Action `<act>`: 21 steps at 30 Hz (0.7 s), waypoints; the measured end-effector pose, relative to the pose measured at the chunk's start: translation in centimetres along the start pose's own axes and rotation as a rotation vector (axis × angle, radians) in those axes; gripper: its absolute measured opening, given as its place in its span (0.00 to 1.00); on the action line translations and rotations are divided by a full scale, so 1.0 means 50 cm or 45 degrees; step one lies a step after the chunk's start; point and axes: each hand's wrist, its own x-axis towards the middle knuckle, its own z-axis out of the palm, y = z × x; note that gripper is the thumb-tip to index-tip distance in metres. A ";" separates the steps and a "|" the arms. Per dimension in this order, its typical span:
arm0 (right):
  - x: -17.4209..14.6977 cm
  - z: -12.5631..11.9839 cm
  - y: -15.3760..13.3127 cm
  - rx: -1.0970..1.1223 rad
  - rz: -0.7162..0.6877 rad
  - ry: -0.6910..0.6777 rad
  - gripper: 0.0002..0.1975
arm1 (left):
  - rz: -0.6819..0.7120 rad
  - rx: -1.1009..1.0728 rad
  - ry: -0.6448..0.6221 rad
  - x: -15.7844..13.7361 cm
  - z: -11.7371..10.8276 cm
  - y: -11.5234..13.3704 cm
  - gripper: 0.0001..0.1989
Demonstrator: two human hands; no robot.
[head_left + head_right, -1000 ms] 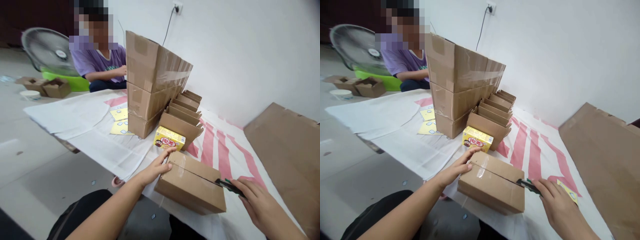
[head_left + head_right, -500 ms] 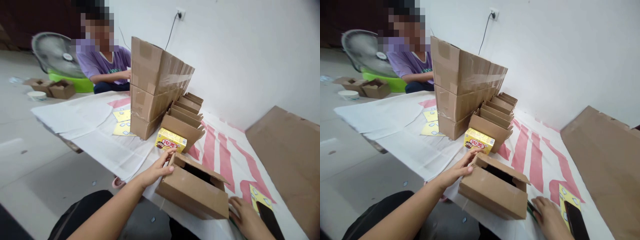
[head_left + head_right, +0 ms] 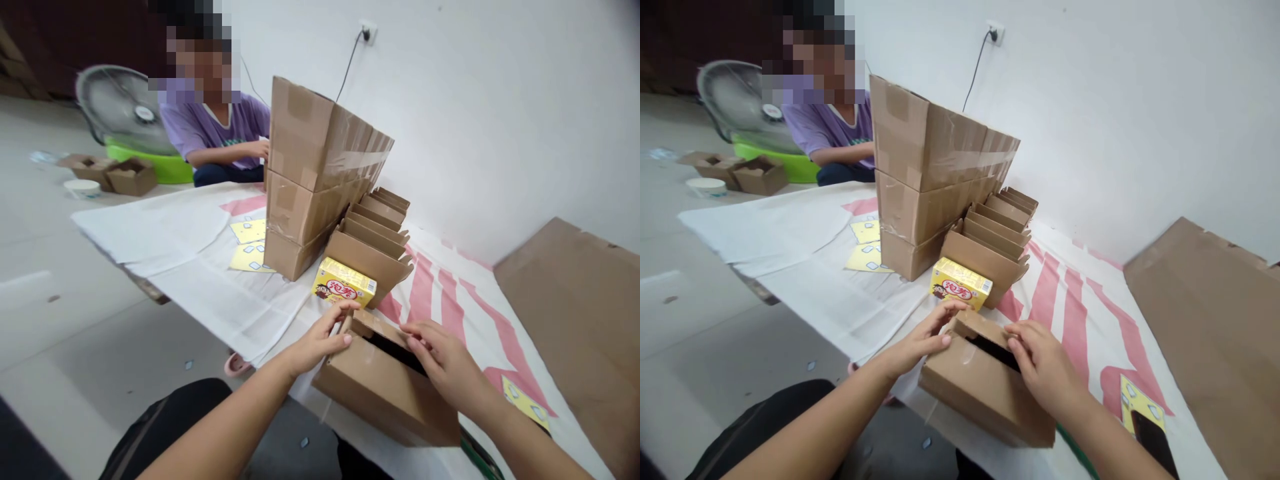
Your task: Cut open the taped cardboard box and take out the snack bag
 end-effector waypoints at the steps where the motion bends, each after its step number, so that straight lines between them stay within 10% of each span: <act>1: 0.017 0.008 -0.004 0.014 0.015 -0.033 0.13 | -0.002 -0.006 -0.006 0.001 0.000 -0.002 0.30; 21: 0.091 0.094 -0.052 -0.153 0.083 0.098 0.09 | 0.038 0.014 0.023 0.001 -0.002 -0.033 0.25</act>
